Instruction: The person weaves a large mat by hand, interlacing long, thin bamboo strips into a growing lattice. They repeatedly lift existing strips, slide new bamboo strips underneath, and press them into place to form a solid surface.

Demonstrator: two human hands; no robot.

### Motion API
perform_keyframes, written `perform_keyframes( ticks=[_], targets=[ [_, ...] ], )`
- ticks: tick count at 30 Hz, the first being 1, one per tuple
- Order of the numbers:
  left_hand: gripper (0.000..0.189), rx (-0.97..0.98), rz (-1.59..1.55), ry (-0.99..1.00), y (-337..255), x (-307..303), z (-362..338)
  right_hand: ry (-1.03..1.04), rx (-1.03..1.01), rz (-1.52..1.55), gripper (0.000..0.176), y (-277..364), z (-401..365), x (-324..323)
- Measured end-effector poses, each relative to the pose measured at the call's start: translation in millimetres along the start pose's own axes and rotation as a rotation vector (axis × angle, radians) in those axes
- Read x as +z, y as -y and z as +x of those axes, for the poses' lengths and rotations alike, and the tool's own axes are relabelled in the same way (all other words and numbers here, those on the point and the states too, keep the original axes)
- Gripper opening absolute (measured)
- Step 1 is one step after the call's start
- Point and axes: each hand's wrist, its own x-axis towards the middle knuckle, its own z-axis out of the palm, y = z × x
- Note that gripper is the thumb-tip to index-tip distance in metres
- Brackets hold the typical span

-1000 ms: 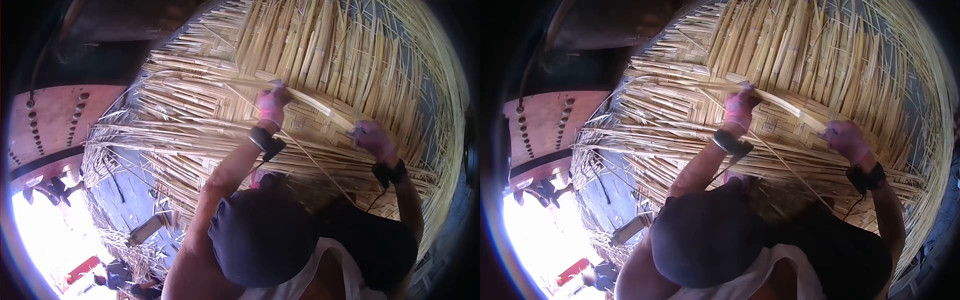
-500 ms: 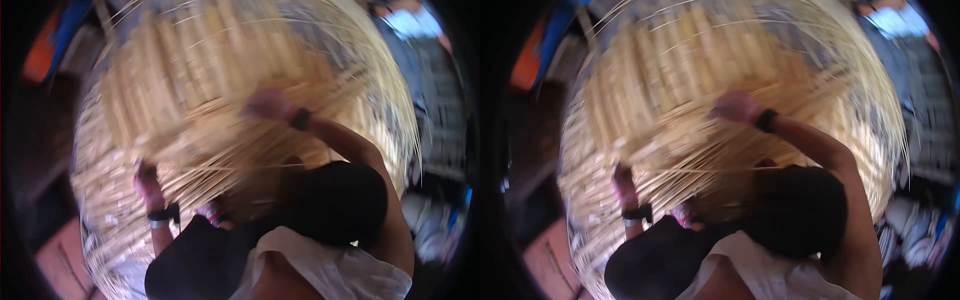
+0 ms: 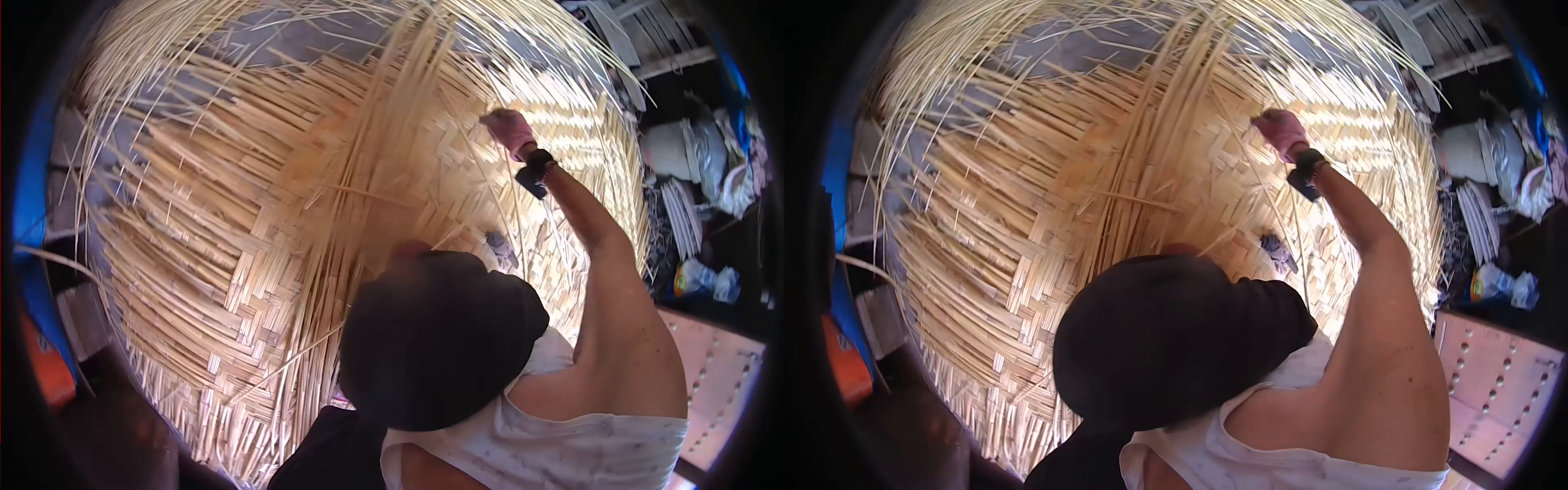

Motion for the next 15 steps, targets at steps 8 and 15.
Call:
perform_keyframes(
  ticks=[8,15],
  targets=[
    [0.01,0.094,0.049,0.202,-82,36,13,0.084,-0.366,-0.181,0.023,-107,-6,14],
    [0.009,0.175,0.094,0.432,-135,91,14,0.025,-0.065,-0.322,0.023,-84,-24,-101]
  ],
)
